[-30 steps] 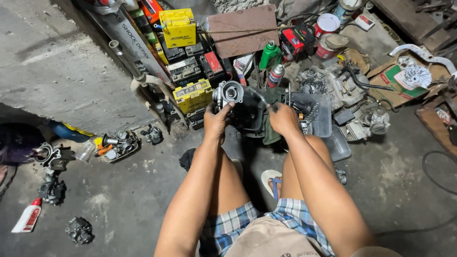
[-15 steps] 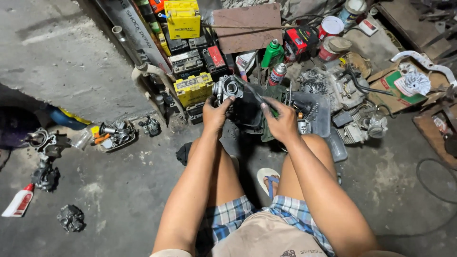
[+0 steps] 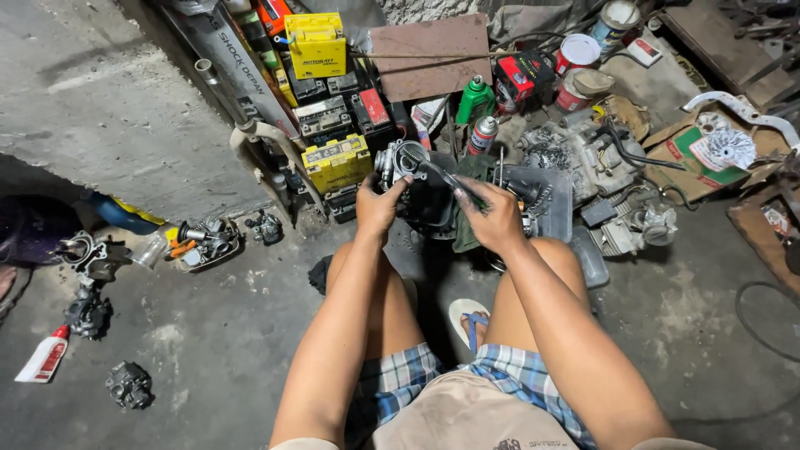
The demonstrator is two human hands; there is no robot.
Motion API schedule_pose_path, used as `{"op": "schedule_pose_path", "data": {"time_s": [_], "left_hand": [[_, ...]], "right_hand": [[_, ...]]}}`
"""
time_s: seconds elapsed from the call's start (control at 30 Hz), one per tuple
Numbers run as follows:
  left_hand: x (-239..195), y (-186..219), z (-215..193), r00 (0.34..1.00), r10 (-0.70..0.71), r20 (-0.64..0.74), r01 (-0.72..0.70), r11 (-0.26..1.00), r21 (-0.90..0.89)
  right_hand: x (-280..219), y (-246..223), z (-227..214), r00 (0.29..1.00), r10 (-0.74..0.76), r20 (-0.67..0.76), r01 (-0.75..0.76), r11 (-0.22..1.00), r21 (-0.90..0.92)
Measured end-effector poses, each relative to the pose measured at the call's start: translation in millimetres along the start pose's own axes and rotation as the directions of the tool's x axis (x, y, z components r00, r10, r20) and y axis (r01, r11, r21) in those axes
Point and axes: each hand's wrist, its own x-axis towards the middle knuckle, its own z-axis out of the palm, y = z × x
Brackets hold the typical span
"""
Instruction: Inspecting and adjusting a motorcycle carburetor using a screwdriver in a workshop environment.
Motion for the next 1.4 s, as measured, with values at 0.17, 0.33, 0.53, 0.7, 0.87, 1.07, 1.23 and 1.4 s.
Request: {"op": "schedule_pose_path", "data": {"time_s": [0.17,0.33,0.53,0.7,0.87,1.07,1.23,1.4], "left_hand": [[-5,3,4,1.000,0.004,0.015,-0.005,0.999,0.039],[-4,2,6,0.999,0.028,0.020,-0.028,0.999,0.035],[9,-13,-3,0.999,0.036,0.014,-0.037,0.999,0.024],[5,-4,-5,1.000,0.024,-0.005,-0.023,0.998,0.055],[7,-11,-4,0.999,0.021,-0.034,-0.016,0.989,0.144],[9,-8,-3,0.999,0.027,-0.028,-0.024,0.993,0.113],[3,0,-1,0.999,0.031,-0.023,-0.030,0.998,0.051],[-4,7,3,0.999,0.038,-0.022,-0.038,0.999,-0.009]], "right_hand": [[-1,-2,4,1.000,0.001,0.000,-0.001,1.000,-0.024],[-1,-1,6,1.000,-0.003,0.006,0.003,0.997,-0.080],[-4,9,11,1.000,-0.003,-0.008,0.002,0.995,-0.102],[3,7,10,0.999,-0.013,-0.042,0.008,0.994,-0.105],[-3,17,18,1.000,-0.011,-0.029,0.008,0.995,-0.097],[-1,22,20,0.999,-0.001,-0.038,0.000,0.999,-0.041],[-5,31,21,0.999,0.018,-0.050,-0.021,0.999,-0.047],[2,13,22,0.998,0.057,-0.026,-0.057,0.998,-0.022]]}}
